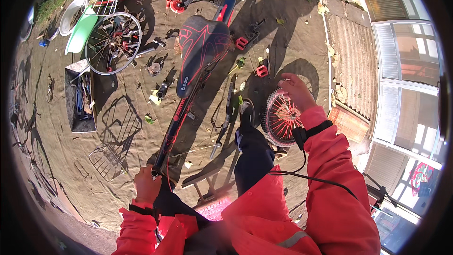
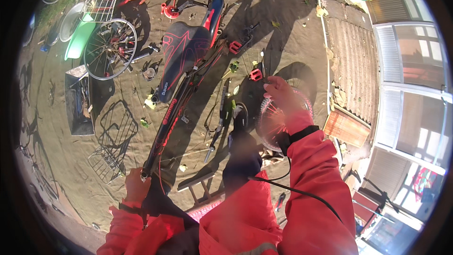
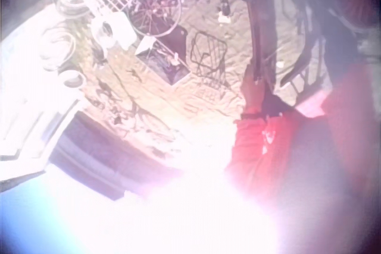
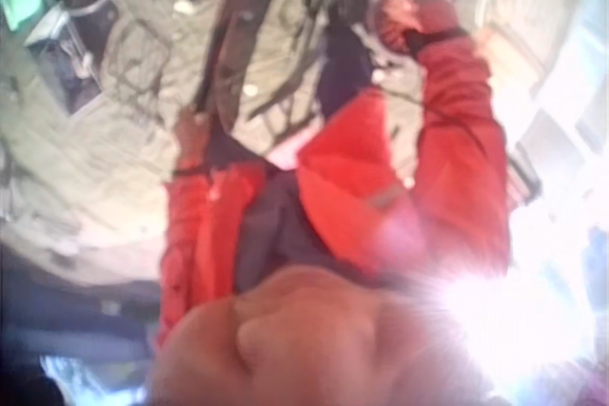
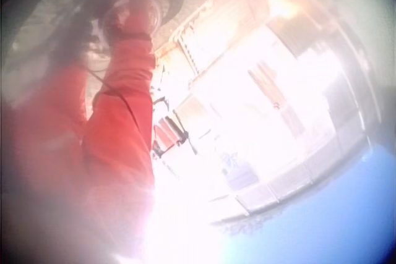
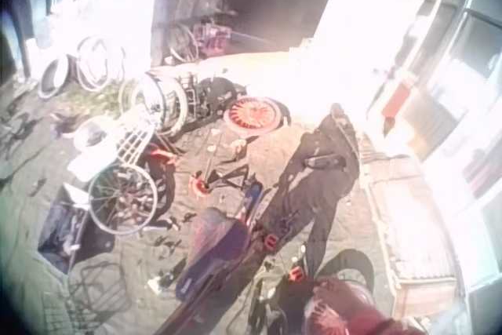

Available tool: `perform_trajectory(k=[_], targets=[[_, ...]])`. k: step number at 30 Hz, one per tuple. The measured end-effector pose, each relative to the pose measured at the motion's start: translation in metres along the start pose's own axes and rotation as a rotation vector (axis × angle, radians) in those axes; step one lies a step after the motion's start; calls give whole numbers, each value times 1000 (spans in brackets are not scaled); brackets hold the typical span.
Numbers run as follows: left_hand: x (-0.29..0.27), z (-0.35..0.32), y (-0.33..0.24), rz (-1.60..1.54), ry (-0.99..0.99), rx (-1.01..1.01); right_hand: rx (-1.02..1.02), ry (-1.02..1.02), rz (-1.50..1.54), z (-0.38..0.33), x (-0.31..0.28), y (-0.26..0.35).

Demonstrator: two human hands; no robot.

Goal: The person assembles a bicycle by inserting a headset bearing into the head tube, threading a cable through the frame, and attaching a headset cup. They then lift and reposition the frame to continue the assembly.

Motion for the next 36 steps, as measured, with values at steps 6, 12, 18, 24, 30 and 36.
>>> perform_trajectory(k=[6,12,18,24,30,36], targets=[[2,-11,-8,163,88,-144,-46,56,-35,164,-25,-20],[2,-20,-26,148,115,-302,-175,116,-144,315,-3,-22],[-2,-24,-28,229,279,-475,-299,172,-305,417,44,-39],[-4,-13,-28,288,346,-523,-337,163,-454,459,85,-36],[-4,4,-29,315,376,-518,-508,337,-900,473,154,-23],[3,18,-31,319,382,-525,-560,431,-1432,475,201,-31]])
Point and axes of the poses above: each hand's wrist, its own z-axis towards the middle knuckle, its own x-axis out of the palm, y = z × x, the point moved 6 cm from there along z, towards the middle knuckle, and after that the axes turned 10 degrees about z, right-handed, at the moved point
